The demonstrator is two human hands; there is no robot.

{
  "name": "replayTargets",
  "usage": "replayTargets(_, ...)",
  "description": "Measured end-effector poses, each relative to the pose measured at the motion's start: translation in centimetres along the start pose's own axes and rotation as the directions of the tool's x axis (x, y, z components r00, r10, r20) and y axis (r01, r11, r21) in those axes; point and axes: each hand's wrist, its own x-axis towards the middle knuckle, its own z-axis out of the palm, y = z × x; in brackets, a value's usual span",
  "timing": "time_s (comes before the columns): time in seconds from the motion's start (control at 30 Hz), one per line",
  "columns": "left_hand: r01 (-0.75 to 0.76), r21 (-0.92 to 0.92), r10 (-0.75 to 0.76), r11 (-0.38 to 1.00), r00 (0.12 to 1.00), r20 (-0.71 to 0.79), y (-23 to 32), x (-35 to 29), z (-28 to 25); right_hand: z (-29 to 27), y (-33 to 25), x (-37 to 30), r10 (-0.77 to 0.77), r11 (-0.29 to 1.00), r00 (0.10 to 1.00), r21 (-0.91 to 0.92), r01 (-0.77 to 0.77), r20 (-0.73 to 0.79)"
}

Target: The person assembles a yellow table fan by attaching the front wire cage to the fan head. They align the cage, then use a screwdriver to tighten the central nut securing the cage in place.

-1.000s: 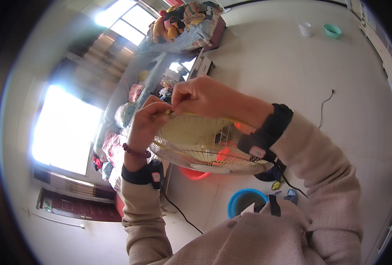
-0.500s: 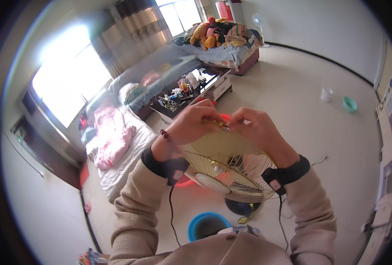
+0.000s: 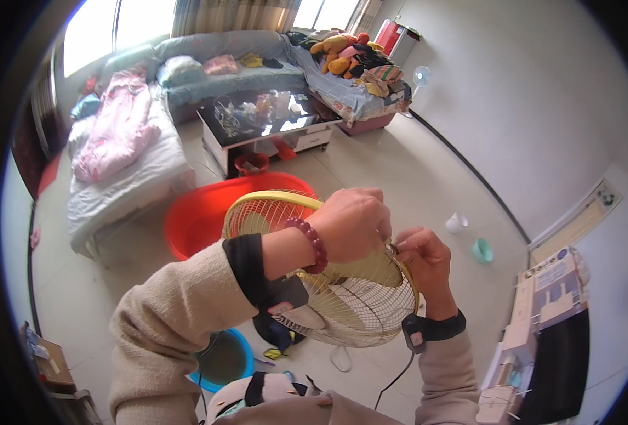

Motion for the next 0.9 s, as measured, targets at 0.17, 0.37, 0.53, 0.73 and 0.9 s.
replayTargets(0.17,-0.023,-0.001,0.023,1.0,0.999,-0.043,0.1,-0.9,0.1,0.2,-0.3,-0.4,0.003,0.999,1.0,-0.035,-0.003,0.012)
replayTargets(0.37,0.021,0.01,-0.021,1.0,1.0,-0.004,0.8,-1.7,0.1,0.9,-0.9,-1.2,-0.046,0.991,0.999,-0.13,0.043,-0.017)
replayTargets(0.53,0.016,0.007,-0.016,1.0,1.0,0.008,1.2,-1.9,0.4,1.1,-1.3,-1.8,-0.06,0.988,0.997,-0.145,0.053,-0.042)
replayTargets(0.73,-0.043,0.007,0.043,0.999,0.998,-0.055,1.6,-2.0,0.9,0.8,-1.5,-2.2,-0.068,0.986,0.996,-0.159,0.057,-0.064)
replayTargets(0.9,-0.08,0.004,0.08,0.997,0.991,-0.104,1.6,-1.9,1.6,0.4,-1.1,-2.4,-0.078,0.986,0.995,-0.152,0.067,-0.069)
